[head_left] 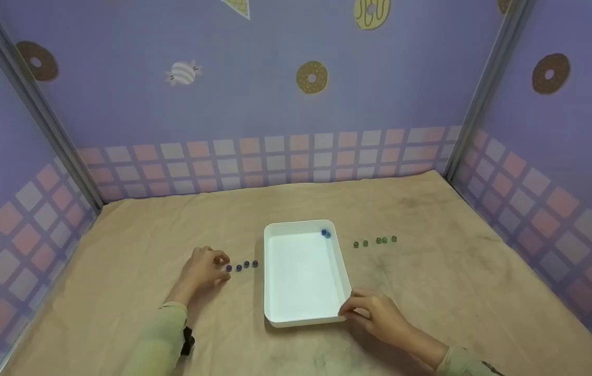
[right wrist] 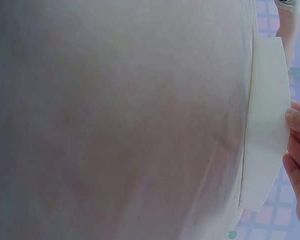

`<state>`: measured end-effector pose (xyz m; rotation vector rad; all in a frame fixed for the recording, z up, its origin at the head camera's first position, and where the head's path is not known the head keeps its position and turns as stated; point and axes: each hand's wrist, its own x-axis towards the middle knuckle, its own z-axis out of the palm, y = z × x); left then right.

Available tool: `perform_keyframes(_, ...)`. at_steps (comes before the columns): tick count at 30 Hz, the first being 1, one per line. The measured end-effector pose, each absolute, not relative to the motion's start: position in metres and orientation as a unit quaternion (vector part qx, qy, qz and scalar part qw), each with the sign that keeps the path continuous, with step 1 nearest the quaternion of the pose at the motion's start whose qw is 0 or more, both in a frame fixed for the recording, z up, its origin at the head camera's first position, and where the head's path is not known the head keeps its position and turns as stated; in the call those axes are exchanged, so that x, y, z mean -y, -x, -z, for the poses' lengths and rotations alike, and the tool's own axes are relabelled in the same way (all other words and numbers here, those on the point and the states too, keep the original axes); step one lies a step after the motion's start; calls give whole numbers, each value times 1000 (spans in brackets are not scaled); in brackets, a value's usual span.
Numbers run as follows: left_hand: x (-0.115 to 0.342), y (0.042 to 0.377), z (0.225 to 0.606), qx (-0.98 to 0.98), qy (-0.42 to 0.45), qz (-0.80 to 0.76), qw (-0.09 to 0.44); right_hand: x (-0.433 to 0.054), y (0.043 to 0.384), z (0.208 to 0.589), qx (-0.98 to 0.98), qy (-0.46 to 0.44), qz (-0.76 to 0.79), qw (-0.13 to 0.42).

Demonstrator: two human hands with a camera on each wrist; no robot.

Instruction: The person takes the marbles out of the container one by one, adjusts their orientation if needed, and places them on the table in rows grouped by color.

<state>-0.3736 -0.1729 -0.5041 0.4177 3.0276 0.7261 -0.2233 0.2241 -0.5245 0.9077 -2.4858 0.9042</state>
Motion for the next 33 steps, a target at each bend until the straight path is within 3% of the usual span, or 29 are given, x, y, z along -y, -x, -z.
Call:
perform_keyframes(13,173,379,497,-966,-131,-223,23,-224,224,524,875,-321,-320,171)
perform_keyframes(33,175,388,470,-942,-165,-290,-21,-224,223,522,882,-309,-326,142)
